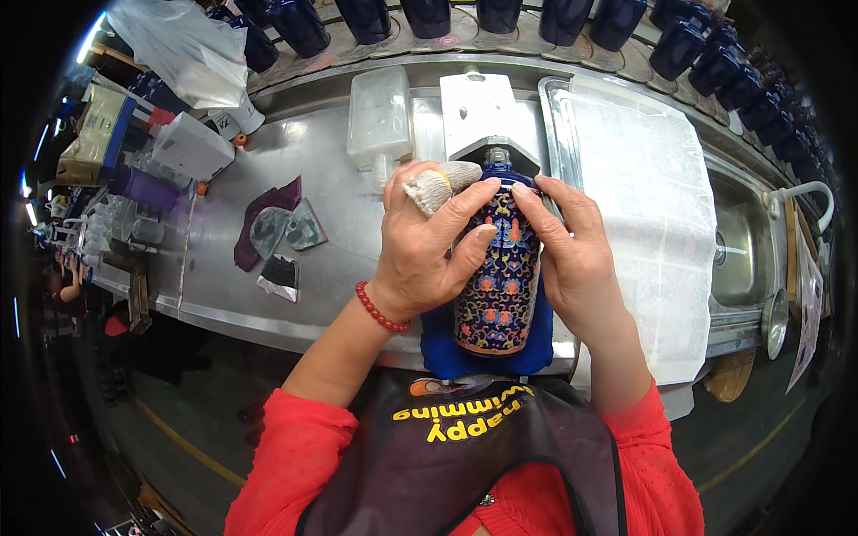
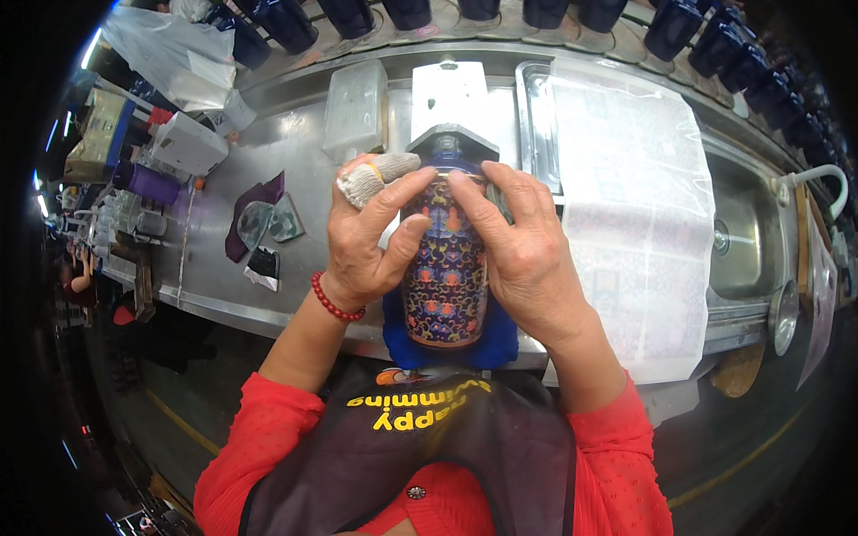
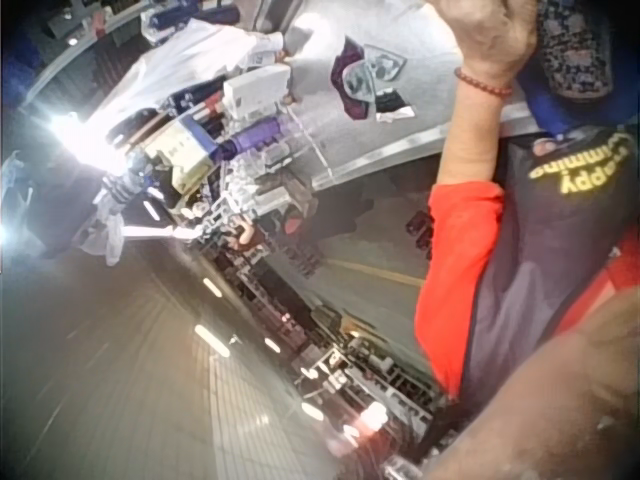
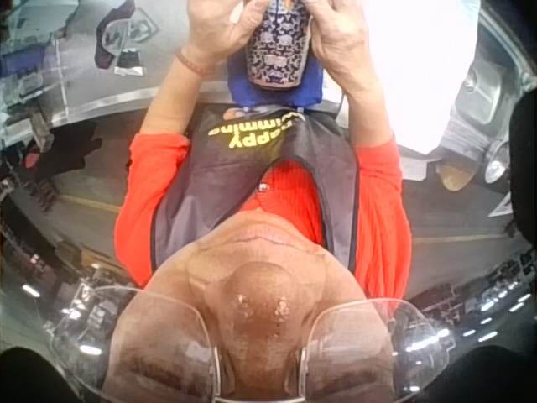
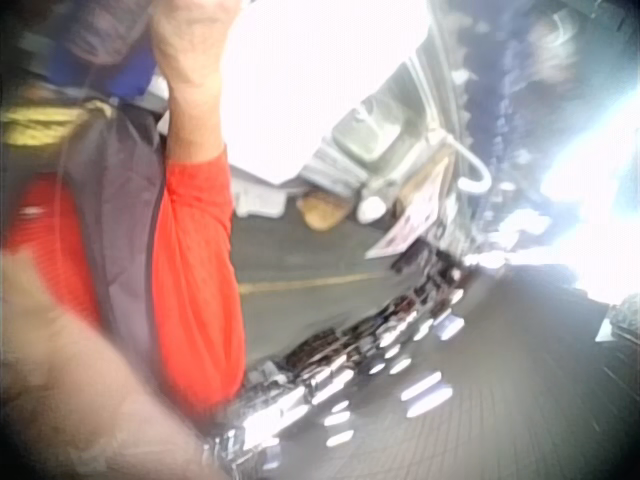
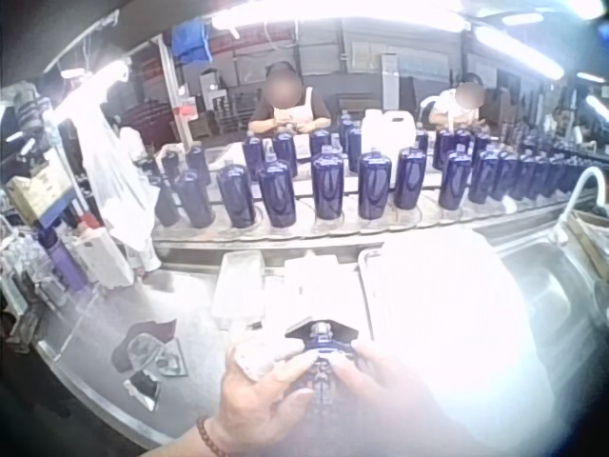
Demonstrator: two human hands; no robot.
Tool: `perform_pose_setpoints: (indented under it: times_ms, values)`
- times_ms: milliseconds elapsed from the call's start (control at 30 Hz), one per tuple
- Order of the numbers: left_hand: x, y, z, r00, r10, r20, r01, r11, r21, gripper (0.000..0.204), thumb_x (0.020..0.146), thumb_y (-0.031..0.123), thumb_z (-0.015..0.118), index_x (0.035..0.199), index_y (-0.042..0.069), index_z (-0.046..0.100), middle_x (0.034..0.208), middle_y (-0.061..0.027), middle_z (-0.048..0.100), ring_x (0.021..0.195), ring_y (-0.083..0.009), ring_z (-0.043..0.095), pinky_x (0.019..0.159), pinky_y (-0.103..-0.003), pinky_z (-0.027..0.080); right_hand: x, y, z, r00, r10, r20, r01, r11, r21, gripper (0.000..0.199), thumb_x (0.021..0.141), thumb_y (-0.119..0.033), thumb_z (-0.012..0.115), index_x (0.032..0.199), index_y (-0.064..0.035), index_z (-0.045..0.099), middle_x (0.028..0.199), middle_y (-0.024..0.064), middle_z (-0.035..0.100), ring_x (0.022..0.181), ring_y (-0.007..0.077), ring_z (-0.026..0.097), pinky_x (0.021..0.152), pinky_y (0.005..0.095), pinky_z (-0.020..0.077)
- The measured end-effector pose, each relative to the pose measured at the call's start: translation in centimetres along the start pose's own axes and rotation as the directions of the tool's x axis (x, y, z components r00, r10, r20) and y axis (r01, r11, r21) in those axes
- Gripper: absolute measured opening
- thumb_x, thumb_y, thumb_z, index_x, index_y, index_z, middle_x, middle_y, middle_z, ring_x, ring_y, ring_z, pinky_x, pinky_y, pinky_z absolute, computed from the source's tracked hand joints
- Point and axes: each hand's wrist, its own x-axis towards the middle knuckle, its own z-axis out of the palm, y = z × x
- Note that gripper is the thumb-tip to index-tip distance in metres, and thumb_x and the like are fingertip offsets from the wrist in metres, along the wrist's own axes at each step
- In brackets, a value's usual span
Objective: The person holds a decorated ceramic vase in a blue cradle and repeatedly rubs its surface with a green abrasive pad. The person rotates the vase to treat different sides and continues the rubbing motion across the entire visible surface.
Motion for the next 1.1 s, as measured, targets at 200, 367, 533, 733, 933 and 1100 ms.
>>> perform_pose_setpoints:
  times_ms: [200, 367, 533, 733, 933, 1100]
  values:
    - [-0.05, 0.45, 0.54, 0.99, -0.132, -0.047, 0.121, 0.974, -0.193, 0.04, 0.094, 0.03, 0.071, 0.127, 0.007, 0.073, 0.123, -0.0173, 0.068, 0.117, -0.0372, 0.054, 0.107, -0.048, 0.039, 0.0, -0.12, -0.07, 1.0, 0.01, 0.007, -0.01, 1.0, 0.005, 0.071, 0.073, 0.016, 0.063, 0.14, -0.0095, 0.064, 0.135, 0.0226, 0.056, 0.124, 0.0428, 0.056, 0.106, 0.0489, 0.0485]
    - [-0.15, 0.34, 0.24, 0.998, -0.064, -0.018, 0.062, 0.994, -0.086, 0.041, 0.096, 0.031, 0.07, 0.128, 0.006, 0.072, 0.125, -0.0187, 0.067, 0.117, -0.037, 0.055, 0.107, -0.047, 0.039, -0.04, -0.08, -0.08, 1.0, 0.009, 0.007, -0.009, 1.0, 0.006, 0.071, 0.073, 0.015, 0.063, 0.14, -0.0098, 0.064, 0.135, 0.0226, 0.056, 0.124, 0.043, 0.056, 0.106, 0.049, 0.0485]
    - [-0.22, 0.5, 0.2, 0.999, -0.036, 0.0, 0.036, 0.998, -0.043, 0.043, 0.096, 0.033, 0.069, 0.13, 0.006, 0.072, 0.126, -0.0192, 0.067, 0.119, -0.037, 0.054, 0.107, -0.046, 0.039, -0.02, -0.04, -0.02, 1.0, 0.01, 0.001, -0.01, 1.0, 0.015, 0.072, 0.073, 0.016, 0.062, 0.14, -0.0103, 0.064, 0.136, 0.0225, 0.056, 0.124, 0.0431, 0.056, 0.106, 0.0489, 0.0487]
    - [-0.43, 0.72, 0.4, 0.993, -0.107, -0.042, 0.101, 0.987, -0.123, 0.044, 0.097, 0.034, 0.069, 0.131, 0.007, 0.071, 0.127, -0.0194, 0.066, 0.119, -0.0376, 0.054, 0.107, -0.047, 0.039, -0.02, -0.16, -0.15, 1.0, 0.015, 0.009, -0.015, 1.0, 0.015, 0.072, 0.073, 0.016, 0.062, 0.14, -0.0102, 0.064, 0.135, 0.0227, 0.056, 0.123, 0.0431, 0.056, 0.106, 0.049, 0.0489]
    - [-0.57, 0.52, 0.23, 0.998, -0.055, -0.004, 0.055, 0.998, -0.043, 0.044, 0.097, 0.035, 0.068, 0.132, 0.008, 0.071, 0.129, -0.019, 0.066, 0.119, -0.0371, 0.053, 0.108, -0.046, 0.038, 0.07, -0.11, -0.14, 1.0, 0.002, 0.005, -0.002, 1.0, -0.002, 0.072, 0.073, 0.016, 0.062, 0.14, -0.0101, 0.064, 0.136, 0.0231, 0.056, 0.124, 0.0433, 0.056, 0.106, 0.0489, 0.0488]
    - [-0.55, 0.57, 0.2, 0.999, -0.042, 0.0, 0.042, 0.999, -0.026, 0.044, 0.097, 0.036, 0.069, 0.132, 0.009, 0.072, 0.129, -0.0187, 0.065, 0.12, -0.0366, 0.052, 0.108, -0.046, 0.038, 0.06, -0.13, -0.15, 1.0, 0.013, 0.009, -0.013, 1.0, 0.015, 0.071, 0.074, 0.015, 0.063, 0.14, -0.0102, 0.064, 0.135, 0.0234, 0.057, 0.123, 0.0432, 0.057, 0.106, 0.0487, 0.0488]
